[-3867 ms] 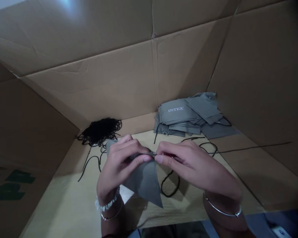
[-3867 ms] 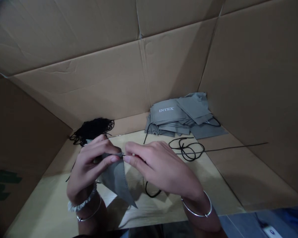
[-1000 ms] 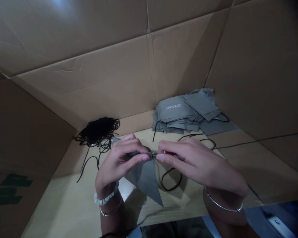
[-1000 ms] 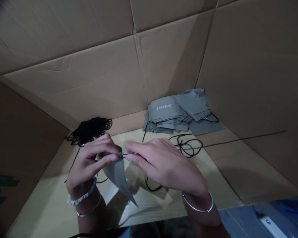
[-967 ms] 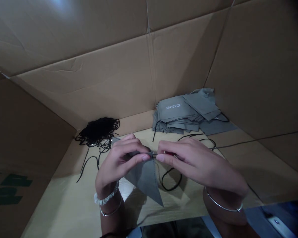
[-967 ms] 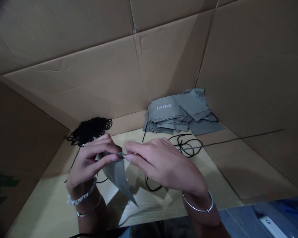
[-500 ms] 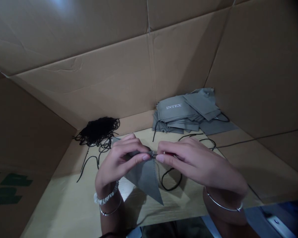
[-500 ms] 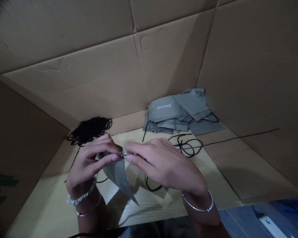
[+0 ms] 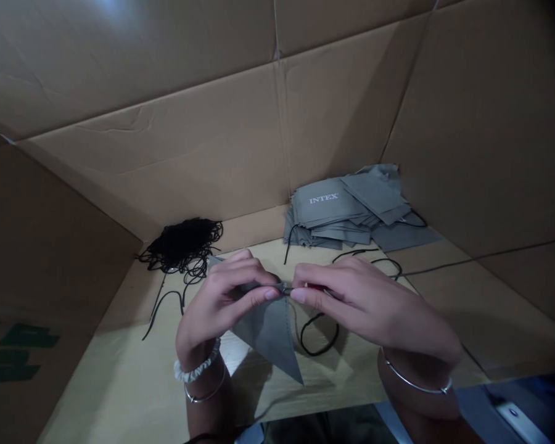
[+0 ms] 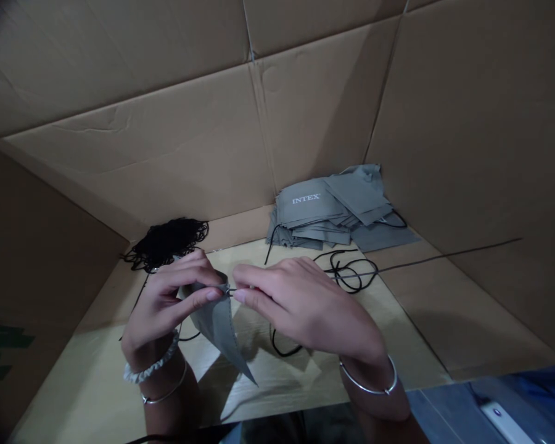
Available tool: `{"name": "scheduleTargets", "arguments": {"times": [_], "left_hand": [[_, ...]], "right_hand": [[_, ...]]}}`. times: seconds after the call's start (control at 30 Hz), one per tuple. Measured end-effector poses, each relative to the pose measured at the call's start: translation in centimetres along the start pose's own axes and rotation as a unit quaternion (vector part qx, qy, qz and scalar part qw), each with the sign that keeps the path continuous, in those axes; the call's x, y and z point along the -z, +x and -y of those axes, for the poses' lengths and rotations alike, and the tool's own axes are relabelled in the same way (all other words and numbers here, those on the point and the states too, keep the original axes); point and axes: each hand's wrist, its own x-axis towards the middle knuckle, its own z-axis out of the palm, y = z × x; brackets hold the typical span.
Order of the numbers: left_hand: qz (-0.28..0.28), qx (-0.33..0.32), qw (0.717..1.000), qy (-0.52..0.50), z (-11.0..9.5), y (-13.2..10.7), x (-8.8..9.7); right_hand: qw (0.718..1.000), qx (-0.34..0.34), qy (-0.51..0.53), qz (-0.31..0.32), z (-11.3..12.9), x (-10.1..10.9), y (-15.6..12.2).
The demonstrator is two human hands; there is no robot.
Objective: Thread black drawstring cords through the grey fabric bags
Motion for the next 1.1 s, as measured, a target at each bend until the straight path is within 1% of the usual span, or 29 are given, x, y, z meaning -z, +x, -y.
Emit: {"name": "scheduleTargets", "arguments": {"times": [0.33,0.57,0.73,0.87,1.0,1.03,1.1], "left_hand": [[0.000,-0.008,1.000,0.003,-0.2,0.0,-0.1],[-0.003,0.000,1.000,0.014,-0.4,0.1,-0.1],[0.006,-0.008,1.000,-0.021,-0.1,-0.1,0.1],[-0.010,-0.006,0.999,-0.053,0.2,-0.2,0.2],[-0.043,0.001,0.995,-0.093,0.4,-0.5,0.0],[-0.059,0.002,0.993,-0.103,0.4,-0.5,-0.2],[-0.090,0.001,0.988,-0.128,0.4,-0.6,-0.5]], "right_hand": [[1.000,0.000,0.011,0.007,0.1,0.0,0.0],[0.999,-0.009,-0.028,-0.022,0.3,-0.7,0.1],[0.999,-0.009,-0.034,-0.031,0.7,-0.9,-0.2],[0.999,-0.025,0.001,-0.039,0.8,-0.4,-0.6],[0.990,-0.034,0.087,-0.105,0.2,0.0,-0.2],[0.987,-0.025,0.116,-0.106,0.0,-0.1,0.1],[0.982,0.008,0.177,-0.068,-0.6,-0.2,0.8]]}}
